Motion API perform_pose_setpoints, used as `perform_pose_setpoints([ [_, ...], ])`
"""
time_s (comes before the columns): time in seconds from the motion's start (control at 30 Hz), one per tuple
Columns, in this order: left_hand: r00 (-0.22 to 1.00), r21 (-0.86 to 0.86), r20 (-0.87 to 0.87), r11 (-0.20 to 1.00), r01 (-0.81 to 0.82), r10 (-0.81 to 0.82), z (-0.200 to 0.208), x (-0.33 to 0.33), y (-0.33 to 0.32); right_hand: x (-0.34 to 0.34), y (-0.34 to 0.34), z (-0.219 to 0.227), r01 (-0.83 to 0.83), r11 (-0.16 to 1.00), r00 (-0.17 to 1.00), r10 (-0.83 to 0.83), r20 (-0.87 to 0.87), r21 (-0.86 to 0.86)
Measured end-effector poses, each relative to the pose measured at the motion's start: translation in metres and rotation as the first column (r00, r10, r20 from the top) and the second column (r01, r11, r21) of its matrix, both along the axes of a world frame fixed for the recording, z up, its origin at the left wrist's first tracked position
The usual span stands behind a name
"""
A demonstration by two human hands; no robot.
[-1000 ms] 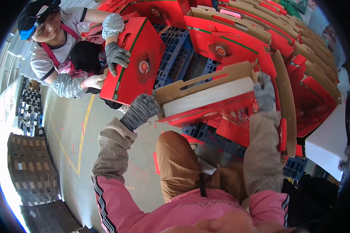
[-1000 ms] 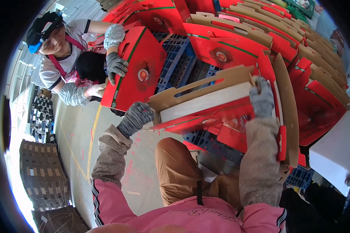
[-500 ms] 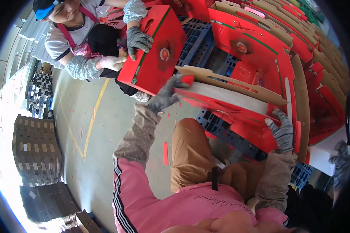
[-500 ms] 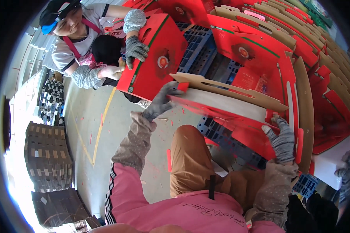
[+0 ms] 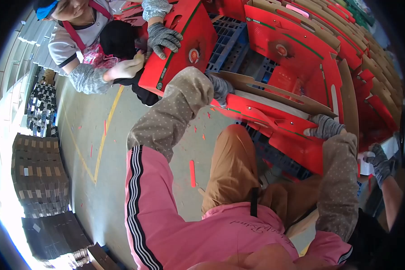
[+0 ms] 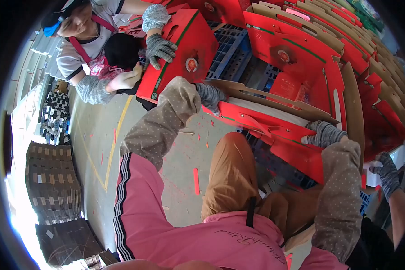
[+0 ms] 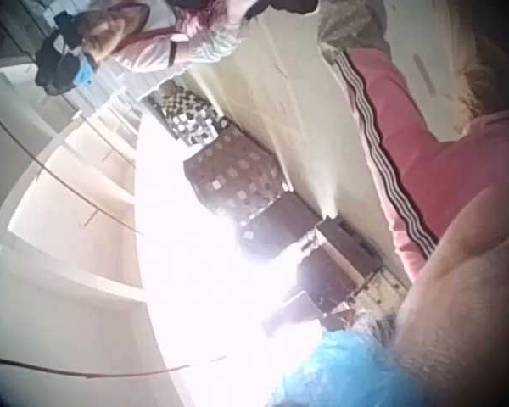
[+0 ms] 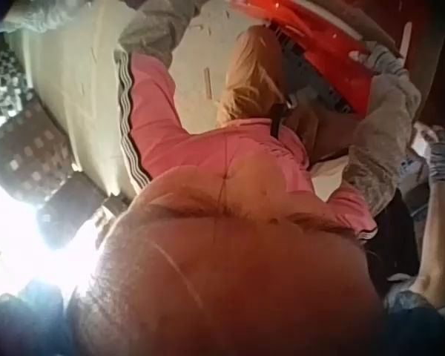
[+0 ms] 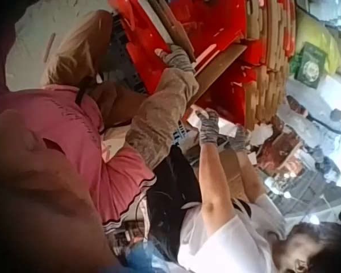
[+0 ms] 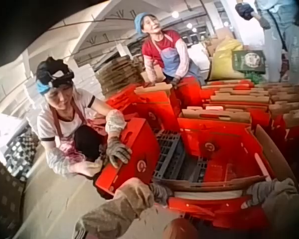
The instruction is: Assembling red cardboard gift boxes and placing protective inserts inside them on a production floor.
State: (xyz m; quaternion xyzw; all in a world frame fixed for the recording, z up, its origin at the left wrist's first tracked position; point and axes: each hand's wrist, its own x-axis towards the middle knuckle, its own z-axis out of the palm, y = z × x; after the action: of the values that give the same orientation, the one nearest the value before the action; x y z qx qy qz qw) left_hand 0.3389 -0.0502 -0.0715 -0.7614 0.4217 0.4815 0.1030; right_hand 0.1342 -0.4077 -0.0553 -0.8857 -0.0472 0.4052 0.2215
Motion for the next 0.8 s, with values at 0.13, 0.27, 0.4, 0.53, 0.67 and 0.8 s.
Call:
perform_pose_setpoints([
  [0.13,0.991,-0.304,-0.085,0.95,0.073,-0.103,-0.016,-0.008,-0.003,-0.002,-0.008,-0.005,-0.078,0.997,0.996,0.077,-0.034,-0.023],
  [0.27,0.967,-0.418,-0.203,0.906,0.058,-0.156,-0.01,-0.026,0.0,0.004,0.008,0.014,-0.161,0.986,0.985,0.164,-0.06,0.051],
  [0.4,0.836,-0.267,-0.547,0.956,-0.121,-0.047,-0.002,-0.024,-0.028,-0.005,-0.01,-0.016,-0.128,0.991,0.991,0.125,0.054,0.039],
  [0.53,0.965,-0.585,0.029,0.779,0.226,-0.259,-0.019,-0.014,-0.01,0.014,0.018,0.009,-0.109,0.982,0.987,0.125,-0.1,0.153],
  [0.67,0.89,-0.54,-0.308,0.708,-0.455,0.336,0.002,-0.021,-0.014,-0.001,-0.012,-0.022,0.049,0.995,0.917,-0.078,0.391,0.084],
  [0.8,0.818,-0.698,-0.478,0.427,-0.575,0.32,0.003,-0.004,0.021,-0.008,0.013,-0.013,0.212,0.943,0.702,-0.329,0.632,0.256],
])
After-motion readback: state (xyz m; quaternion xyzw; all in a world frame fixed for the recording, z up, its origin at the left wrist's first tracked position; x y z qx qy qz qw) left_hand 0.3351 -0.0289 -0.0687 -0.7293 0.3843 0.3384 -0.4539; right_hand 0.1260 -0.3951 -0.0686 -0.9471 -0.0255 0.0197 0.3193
